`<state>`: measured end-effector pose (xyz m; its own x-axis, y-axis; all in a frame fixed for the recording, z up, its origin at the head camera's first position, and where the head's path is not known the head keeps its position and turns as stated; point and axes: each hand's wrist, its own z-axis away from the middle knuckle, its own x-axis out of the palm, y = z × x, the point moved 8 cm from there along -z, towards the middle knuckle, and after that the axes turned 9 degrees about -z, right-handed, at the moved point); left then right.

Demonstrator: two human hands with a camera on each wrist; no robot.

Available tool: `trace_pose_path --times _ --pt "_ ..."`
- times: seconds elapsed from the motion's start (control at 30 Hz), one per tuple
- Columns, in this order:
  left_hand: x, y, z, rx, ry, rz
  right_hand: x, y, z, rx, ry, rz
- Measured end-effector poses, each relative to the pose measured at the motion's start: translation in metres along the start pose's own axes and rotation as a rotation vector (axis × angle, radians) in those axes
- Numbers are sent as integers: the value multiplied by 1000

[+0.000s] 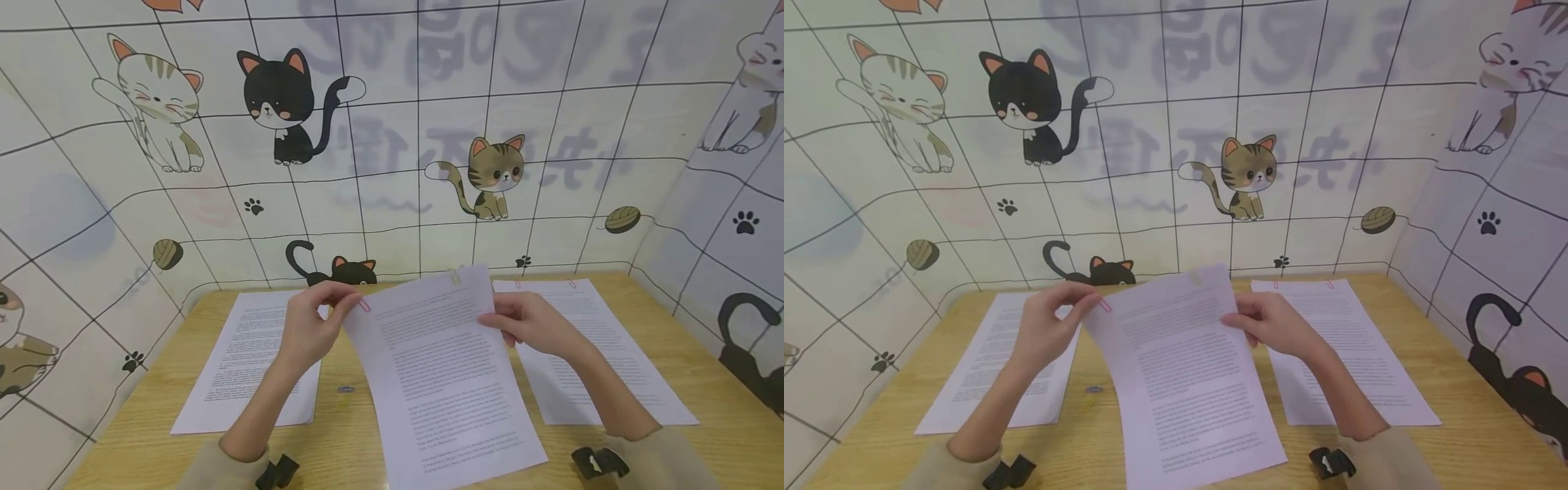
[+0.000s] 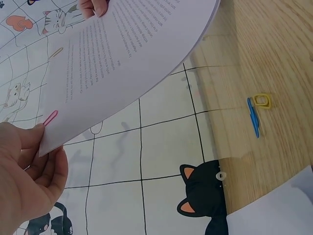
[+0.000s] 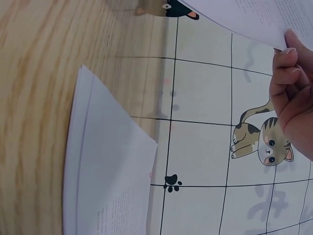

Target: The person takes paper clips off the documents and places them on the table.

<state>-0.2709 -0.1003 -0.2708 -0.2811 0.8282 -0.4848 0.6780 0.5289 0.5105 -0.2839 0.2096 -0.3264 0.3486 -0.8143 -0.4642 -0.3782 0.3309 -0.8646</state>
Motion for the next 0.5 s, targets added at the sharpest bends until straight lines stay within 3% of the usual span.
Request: trace_pose_path --times 0.5 --pt "-6 -8 -1 -84 46 31 2 -5 0 -36 -5 -30"
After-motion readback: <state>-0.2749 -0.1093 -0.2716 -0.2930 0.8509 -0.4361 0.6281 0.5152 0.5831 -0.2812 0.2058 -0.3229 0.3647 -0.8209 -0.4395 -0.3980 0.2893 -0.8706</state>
